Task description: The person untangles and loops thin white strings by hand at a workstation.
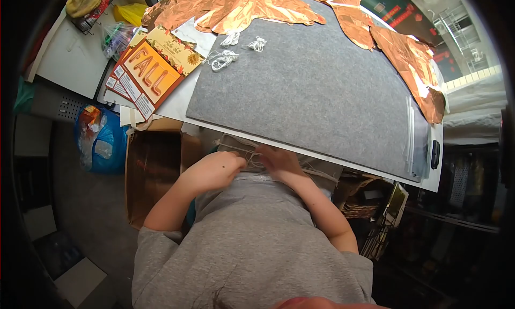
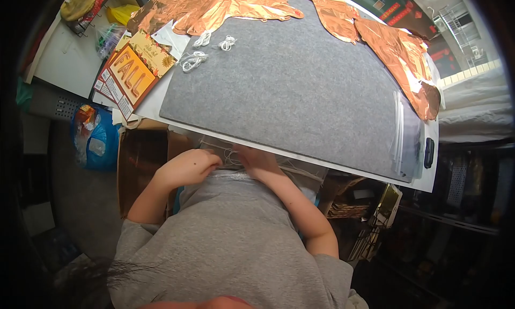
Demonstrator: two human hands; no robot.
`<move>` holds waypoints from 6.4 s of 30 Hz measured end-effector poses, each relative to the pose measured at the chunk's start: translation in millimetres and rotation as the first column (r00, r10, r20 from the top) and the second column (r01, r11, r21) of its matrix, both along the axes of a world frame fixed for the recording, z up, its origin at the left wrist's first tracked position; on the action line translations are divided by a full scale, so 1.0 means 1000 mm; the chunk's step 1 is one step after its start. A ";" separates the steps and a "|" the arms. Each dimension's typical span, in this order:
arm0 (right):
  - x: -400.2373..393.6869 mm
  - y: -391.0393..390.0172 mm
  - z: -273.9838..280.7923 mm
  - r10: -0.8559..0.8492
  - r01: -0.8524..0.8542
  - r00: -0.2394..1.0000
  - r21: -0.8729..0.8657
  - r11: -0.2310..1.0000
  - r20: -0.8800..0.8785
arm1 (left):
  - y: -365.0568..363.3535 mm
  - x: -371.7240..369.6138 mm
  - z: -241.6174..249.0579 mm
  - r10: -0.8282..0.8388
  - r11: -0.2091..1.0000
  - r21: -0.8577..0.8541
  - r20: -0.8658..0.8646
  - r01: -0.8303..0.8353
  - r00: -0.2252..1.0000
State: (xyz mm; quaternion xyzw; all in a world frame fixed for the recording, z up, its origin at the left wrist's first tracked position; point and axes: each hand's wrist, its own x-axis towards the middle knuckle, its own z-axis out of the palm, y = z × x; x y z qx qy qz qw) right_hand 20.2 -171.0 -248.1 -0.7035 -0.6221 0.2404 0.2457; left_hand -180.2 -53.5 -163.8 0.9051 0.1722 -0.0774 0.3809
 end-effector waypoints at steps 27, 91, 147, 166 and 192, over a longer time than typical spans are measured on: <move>0.017 -0.043 0.108 -0.015 -0.011 0.880 -0.052 0.999 -0.474 | -0.017 0.038 -0.013 0.111 0.965 -0.261 0.428 0.005 0.897; 0.160 -0.215 0.246 0.566 0.735 0.154 0.477 0.481 -0.810 | 0.022 -0.018 0.072 0.107 0.988 -0.145 0.442 -0.047 0.891; 0.202 -0.232 0.050 -0.679 0.670 0.722 -0.107 0.734 -0.137 | 0.042 -0.079 0.078 0.612 0.782 -0.486 0.479 -0.390 0.630; 0.030 -0.054 0.021 0.121 -0.116 0.993 -0.176 0.977 0.016 | -0.027 0.036 -0.049 0.118 0.991 -0.091 0.213 -0.101 0.970; -0.005 -0.065 0.151 -0.105 0.246 0.750 0.128 0.961 -0.653 | -0.062 0.042 0.039 0.682 0.156 -0.984 0.039 -0.092 0.731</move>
